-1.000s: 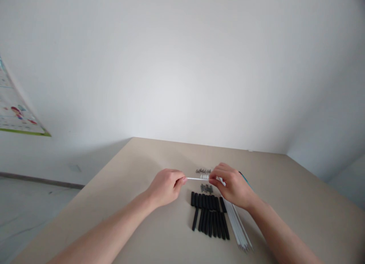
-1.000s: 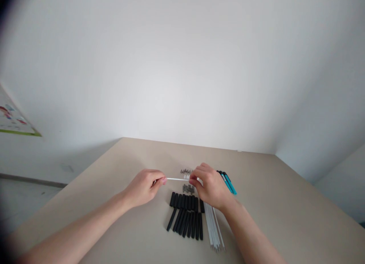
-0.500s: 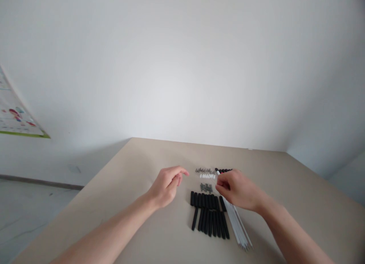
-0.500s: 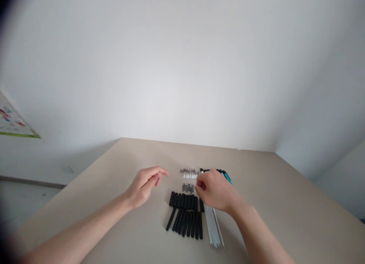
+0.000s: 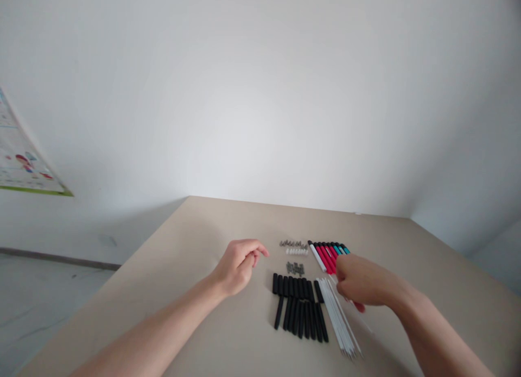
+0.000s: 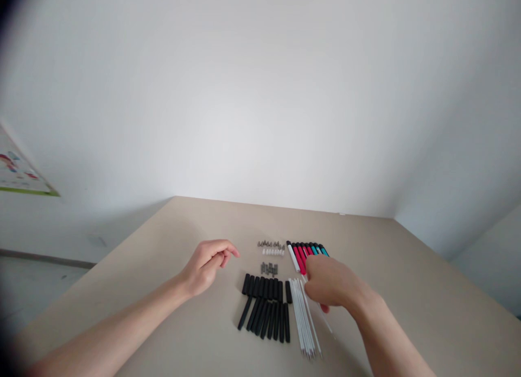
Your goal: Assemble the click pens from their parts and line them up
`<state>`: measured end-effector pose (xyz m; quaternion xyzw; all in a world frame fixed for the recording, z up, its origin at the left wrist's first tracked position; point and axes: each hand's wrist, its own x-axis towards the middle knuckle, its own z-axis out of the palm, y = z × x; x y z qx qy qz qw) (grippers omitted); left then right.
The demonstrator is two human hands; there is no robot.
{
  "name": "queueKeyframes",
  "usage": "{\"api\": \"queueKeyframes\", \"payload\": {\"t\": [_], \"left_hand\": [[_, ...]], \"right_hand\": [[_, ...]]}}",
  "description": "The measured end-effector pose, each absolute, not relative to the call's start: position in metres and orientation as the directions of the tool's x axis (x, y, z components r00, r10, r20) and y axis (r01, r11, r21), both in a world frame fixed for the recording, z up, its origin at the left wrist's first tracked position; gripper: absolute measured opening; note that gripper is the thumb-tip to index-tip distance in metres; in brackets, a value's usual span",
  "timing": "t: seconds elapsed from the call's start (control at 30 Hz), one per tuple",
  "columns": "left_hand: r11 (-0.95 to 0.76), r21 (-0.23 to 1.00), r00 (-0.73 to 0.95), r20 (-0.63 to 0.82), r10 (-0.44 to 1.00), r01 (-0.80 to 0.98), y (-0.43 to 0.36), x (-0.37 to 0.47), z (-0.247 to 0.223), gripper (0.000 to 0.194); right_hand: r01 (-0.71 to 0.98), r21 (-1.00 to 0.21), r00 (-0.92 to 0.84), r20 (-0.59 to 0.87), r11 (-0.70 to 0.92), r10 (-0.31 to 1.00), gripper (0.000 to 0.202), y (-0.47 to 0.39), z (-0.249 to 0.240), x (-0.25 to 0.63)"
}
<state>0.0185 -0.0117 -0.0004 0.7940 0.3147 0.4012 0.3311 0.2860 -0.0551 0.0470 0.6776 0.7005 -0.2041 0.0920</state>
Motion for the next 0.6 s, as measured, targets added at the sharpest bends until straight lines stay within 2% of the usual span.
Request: {"api": "queueKeyframes", "payload": {"t": [0.13, 0.23, 0.33, 0.43, 0.5, 0.6], "left_hand": [[-0.573, 0.789, 0.475, 0.426, 0.77, 0.221, -0.012, 0.018, -0.001, 0.03], [-0.531, 0.827, 0.457, 0.407, 0.791, 0.184, -0.012, 0.018, -0.002, 0.029], [-0.388, 0.921, 0.397, 0.342, 0.852, 0.039, -0.011, 0.019, -0.002, 0.025], [-0.157, 0.954, 0.319, 0.236, 0.918, -0.254, -0.01, 0.021, 0.004, 0.021], [-0.032, 0.883, 0.298, 0.192, 0.935, -0.468, -0.009, 0.023, 0.008, 0.019], [0.099, 0.742, 0.327, 0.169, 0.93, -0.663, -0.009, 0.026, 0.013, 0.022]], "right_hand": [[0.974, -0.209, -0.028, -0.515, -0.094, 0.857, 0.02, -0.059, 0.046, 0.285], [0.961, -0.274, -0.089, -0.456, -0.045, 0.885, 0.022, -0.06, 0.044, 0.285], [0.974, -0.225, -0.112, -0.317, 0.04, 0.942, 0.027, -0.057, 0.044, 0.283], [0.965, -0.199, -0.181, -0.03, 0.172, 0.983, 0.029, -0.053, 0.045, 0.273], [0.91, -0.306, -0.252, 0.127, 0.28, 0.959, 0.027, -0.053, 0.044, 0.26], [0.815, -0.447, -0.327, 0.173, 0.369, 0.929, 0.024, -0.061, 0.04, 0.234]]}}
